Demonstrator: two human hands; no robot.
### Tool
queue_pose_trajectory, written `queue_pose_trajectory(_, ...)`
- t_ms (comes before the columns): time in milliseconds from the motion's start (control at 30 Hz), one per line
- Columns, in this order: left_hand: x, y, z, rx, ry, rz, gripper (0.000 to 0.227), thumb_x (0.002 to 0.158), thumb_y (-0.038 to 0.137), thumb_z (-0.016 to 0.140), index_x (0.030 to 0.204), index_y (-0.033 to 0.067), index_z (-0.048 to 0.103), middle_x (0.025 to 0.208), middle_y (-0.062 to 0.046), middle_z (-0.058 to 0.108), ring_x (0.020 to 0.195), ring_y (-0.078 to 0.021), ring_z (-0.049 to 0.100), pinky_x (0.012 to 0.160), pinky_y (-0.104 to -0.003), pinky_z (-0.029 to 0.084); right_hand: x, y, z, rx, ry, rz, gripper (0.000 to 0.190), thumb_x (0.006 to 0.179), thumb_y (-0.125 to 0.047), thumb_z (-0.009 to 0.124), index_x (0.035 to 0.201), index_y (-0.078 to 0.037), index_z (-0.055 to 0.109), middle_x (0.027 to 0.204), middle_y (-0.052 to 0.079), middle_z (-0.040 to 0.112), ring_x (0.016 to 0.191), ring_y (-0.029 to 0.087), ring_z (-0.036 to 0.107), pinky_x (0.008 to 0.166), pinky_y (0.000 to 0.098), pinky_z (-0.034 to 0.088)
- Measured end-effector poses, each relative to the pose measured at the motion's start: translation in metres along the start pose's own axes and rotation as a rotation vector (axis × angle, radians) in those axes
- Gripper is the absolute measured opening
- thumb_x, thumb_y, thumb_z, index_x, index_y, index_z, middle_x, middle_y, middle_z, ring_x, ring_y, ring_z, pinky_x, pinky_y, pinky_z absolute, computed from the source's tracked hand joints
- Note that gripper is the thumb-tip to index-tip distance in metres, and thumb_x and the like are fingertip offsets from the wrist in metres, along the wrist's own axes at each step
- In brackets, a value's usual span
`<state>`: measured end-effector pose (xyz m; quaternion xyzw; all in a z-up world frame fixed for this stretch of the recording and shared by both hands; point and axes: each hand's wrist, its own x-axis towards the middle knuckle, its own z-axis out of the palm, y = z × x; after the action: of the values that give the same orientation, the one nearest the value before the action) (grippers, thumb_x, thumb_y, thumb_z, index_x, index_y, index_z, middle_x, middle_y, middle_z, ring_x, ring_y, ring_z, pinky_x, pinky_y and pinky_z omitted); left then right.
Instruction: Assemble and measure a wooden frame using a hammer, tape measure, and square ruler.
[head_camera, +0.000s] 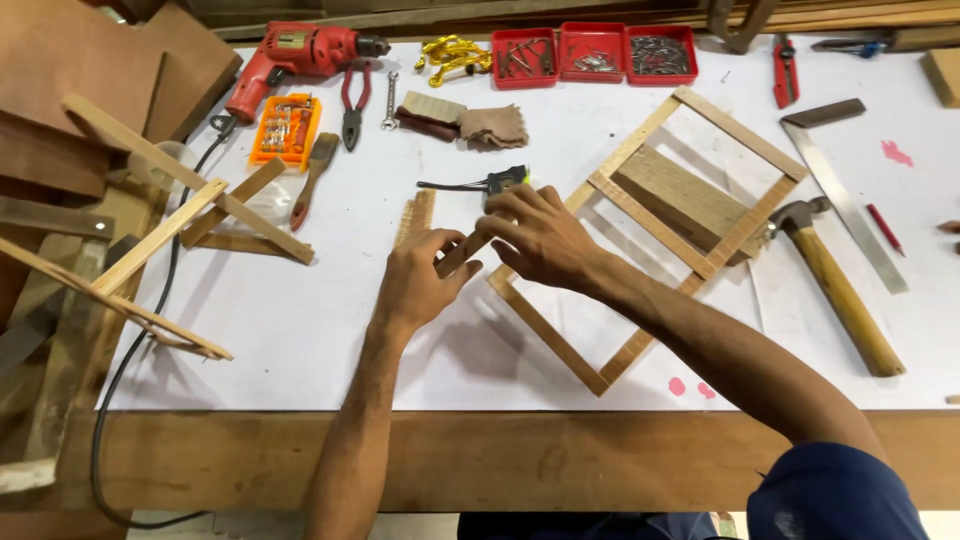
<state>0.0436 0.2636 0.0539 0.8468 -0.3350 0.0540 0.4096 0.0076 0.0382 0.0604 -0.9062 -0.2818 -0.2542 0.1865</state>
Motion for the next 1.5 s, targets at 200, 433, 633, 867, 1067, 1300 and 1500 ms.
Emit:
queue_pose_trajectory(200,0.041,0.028,0.060,0.018,-0.291,0.128,0.037,0.082,0.034,0.085,0.108,0.0096,0.077,0.095,-0.007,0.077,0.083,-0.0232,0.074,0.075,-0.038,0.058,-0.079,0.026,-0.052,-0.157,-0.209,0.113,0.018,0.097,-0.021,0.075,0.113,-0.019,0.069,0.113,0.002,0.066,0.105,0.021,0.059,0.084,0.0428,0.042)
queue_pose_trajectory(433,0.113,0.068,0.147,0.165,-0.271,0.505,0.031,0.082,0.036,0.085,0.104,0.0166,0.080,0.096,-0.002,0.075,0.099,-0.0234,0.066,0.086,-0.050,0.047,-0.146,0.084,-0.101,0.015,-0.146,0.313,0.019,0.089,-0.019,0.077,0.106,-0.013,0.072,0.101,0.004,0.070,0.095,0.024,0.065,0.079,0.0422,0.049)
queue_pose_trajectory(633,0.163,0.034,0.212,0.005,0.123,0.268,0.025,0.093,0.030,0.077,0.111,0.0134,0.076,0.114,-0.009,0.074,0.112,-0.0257,0.064,0.101,-0.046,0.048,-0.187,0.131,-0.105,-0.006,0.093,0.564,0.017,0.091,-0.018,0.079,0.105,-0.009,0.075,0.094,0.008,0.072,0.088,0.022,0.066,0.071,0.0383,0.053)
queue_pose_trajectory(867,0.180,0.024,0.228,-0.187,0.002,-0.255,0.028,0.095,0.026,0.069,0.116,0.0100,0.078,0.101,-0.012,0.079,0.094,-0.0251,0.077,0.086,-0.036,0.058,-0.191,0.147,-0.094,-0.127,0.111,0.610,0.016,0.093,-0.020,0.079,0.107,-0.013,0.079,0.094,0.004,0.074,0.088,0.020,0.058,0.080,0.0383,0.046)
queue_pose_trajectory(1067,0.182,0.024,0.238,-0.334,-0.058,-0.385,0.025,0.089,0.025,0.072,0.107,0.0099,0.081,0.094,-0.009,0.082,0.084,-0.0176,0.079,0.080,-0.031,0.060,-0.211,0.149,-0.095,-0.157,0.044,0.649,0.024,0.092,-0.024,0.081,0.114,-0.016,0.080,0.094,0.003,0.073,0.090,0.020,0.056,0.085,0.0422,0.043)
queue_pose_trajectory(1300,0.186,0.027,0.241,-0.305,-0.070,-0.422,0.024,0.089,0.026,0.074,0.103,0.0087,0.082,0.088,-0.008,0.082,0.077,-0.0161,0.078,0.077,-0.031,0.061,-0.217,0.146,-0.091,-0.155,0.119,0.628,0.025,0.094,-0.027,0.080,0.116,-0.016,0.080,0.099,0.003,0.072,0.096,0.018,0.056,0.088,0.0398,0.045)
queue_pose_trajectory(1500,0.187,0.025,0.246,-0.293,-0.049,-0.369,0.023,0.089,0.027,0.075,0.100,0.0088,0.082,0.088,-0.006,0.082,0.078,-0.0163,0.078,0.076,-0.031,0.060,-0.232,0.150,-0.080,-0.179,0.138,0.630,0.025,0.095,-0.028,0.080,0.117,-0.016,0.079,0.104,0.002,0.072,0.098,0.017,0.055,0.089,0.0373,0.045)
